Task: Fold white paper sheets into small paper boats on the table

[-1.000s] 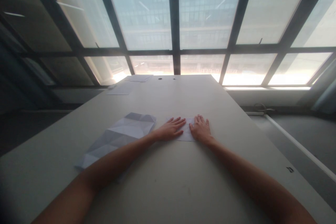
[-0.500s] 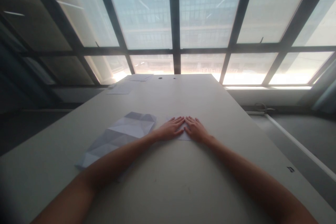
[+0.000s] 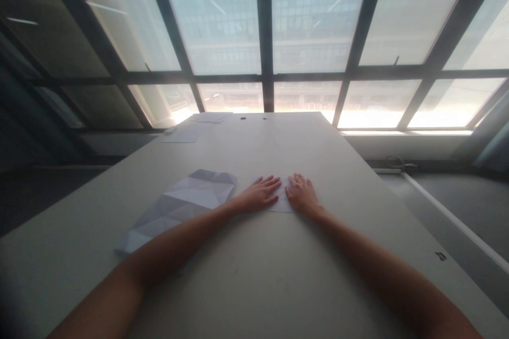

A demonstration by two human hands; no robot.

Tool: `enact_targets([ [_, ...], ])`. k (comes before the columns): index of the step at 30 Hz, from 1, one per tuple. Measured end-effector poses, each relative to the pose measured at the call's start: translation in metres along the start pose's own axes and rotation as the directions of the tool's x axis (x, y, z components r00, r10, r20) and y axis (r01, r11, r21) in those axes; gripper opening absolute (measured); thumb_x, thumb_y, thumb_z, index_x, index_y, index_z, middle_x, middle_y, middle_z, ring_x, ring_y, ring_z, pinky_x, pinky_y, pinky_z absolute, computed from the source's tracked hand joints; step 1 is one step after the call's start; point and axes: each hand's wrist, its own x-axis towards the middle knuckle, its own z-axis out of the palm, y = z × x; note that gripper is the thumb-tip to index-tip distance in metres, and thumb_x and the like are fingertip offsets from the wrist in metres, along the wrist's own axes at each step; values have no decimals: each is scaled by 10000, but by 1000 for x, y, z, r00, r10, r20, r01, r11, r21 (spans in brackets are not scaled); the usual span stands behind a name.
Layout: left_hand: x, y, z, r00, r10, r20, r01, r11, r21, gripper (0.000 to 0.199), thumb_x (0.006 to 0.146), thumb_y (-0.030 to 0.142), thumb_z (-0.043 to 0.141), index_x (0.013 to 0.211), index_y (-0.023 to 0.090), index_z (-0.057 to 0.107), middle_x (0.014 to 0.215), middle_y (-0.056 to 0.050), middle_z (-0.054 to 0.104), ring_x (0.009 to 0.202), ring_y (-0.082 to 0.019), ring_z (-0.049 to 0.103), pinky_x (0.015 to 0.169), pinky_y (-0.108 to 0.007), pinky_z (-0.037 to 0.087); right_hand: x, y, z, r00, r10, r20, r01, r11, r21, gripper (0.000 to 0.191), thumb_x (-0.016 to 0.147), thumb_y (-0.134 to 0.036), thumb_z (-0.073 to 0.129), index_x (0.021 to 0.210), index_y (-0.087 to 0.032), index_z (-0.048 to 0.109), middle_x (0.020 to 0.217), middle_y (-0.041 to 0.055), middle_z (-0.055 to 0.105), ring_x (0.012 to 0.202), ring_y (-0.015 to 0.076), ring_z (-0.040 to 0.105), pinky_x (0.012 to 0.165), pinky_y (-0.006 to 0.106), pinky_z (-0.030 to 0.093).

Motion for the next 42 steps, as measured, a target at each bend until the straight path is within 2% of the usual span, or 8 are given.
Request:
enact_targets([
  [8,-1,1,-2,1000,10,0,-10,1000,-6,625,1022,566,273,1561,250,262,1627,-77,232,1503,-267,190,1201,-486,133,3,7,0,965,159,-210,-126,979,162,676,938,-403,443,1526,-111,282,1330,191,542,1254,315,487,1078,423,345],
  [13,-1,2,-3,1000,14,-5,-14,1000,-23,619,1021,559,276,1556,247,273,1629,-65,226,1503,-266,190,1202,-490,132,7,12,-2,932,135,-337,-9,937,350,691,869,-280,490,1516,-133,294,1289,177,510,1182,295,511,1036,410,415],
  [20,-1,2,-4,1000,5,-5,-5,1000,-19,623,1020,559,271,1564,258,242,1634,-68,210,1504,-265,188,1202,-471,124,8,12,-2,929,90,-358,94,880,465,734,858,-229,466,1554,-159,245,1331,169,511,979,240,597,878,387,526],
  [24,0,1,-1,1000,-8,-9,8,1000,-18,695,1012,573,276,1577,180,178,1631,-126,197,1506,-258,182,1207,-445,119,8,10,-2,949,24,-315,138,865,482,707,874,-237,455,1551,-132,279,1214,138,646,971,233,644,898,381,522],
  [26,0,0,1,1000,-26,-9,26,999,-20,728,1009,577,279,1574,133,164,1627,-155,191,1507,-257,176,1210,-431,120,6,7,-4,957,-46,-285,180,866,466,604,893,-241,444,1490,-152,426,1196,122,688,1042,243,651,959,398,501],
  [31,2,-1,4,999,-51,-13,50,999,-21,646,1036,503,217,1569,139,186,1627,-126,212,1510,-243,169,1213,-427,132,-1,-1,-12,909,-376,-181,417,813,405,355,960,-373,461,1131,-243,745,1274,67,681,1233,248,593,1082,414,429],
  [38,3,-1,2,999,-47,0,47,999,-24,591,1044,466,200,1561,185,248,1627,-95,224,1506,-253,183,1206,-460,149,-3,-3,-10,908,-397,-133,419,852,315,362,971,-319,450,1207,-235,711,1351,61,627,1285,218,557,1115,358,394],
  [42,2,1,1,999,-51,-9,51,998,-29,642,1032,546,207,1569,195,225,1625,-92,235,1503,-254,192,1208,-454,137,-1,-1,-4,951,-308,-20,307,936,175,529,969,-337,446,1465,-155,477,1516,136,442,1429,252,375,1190,451,254],
])
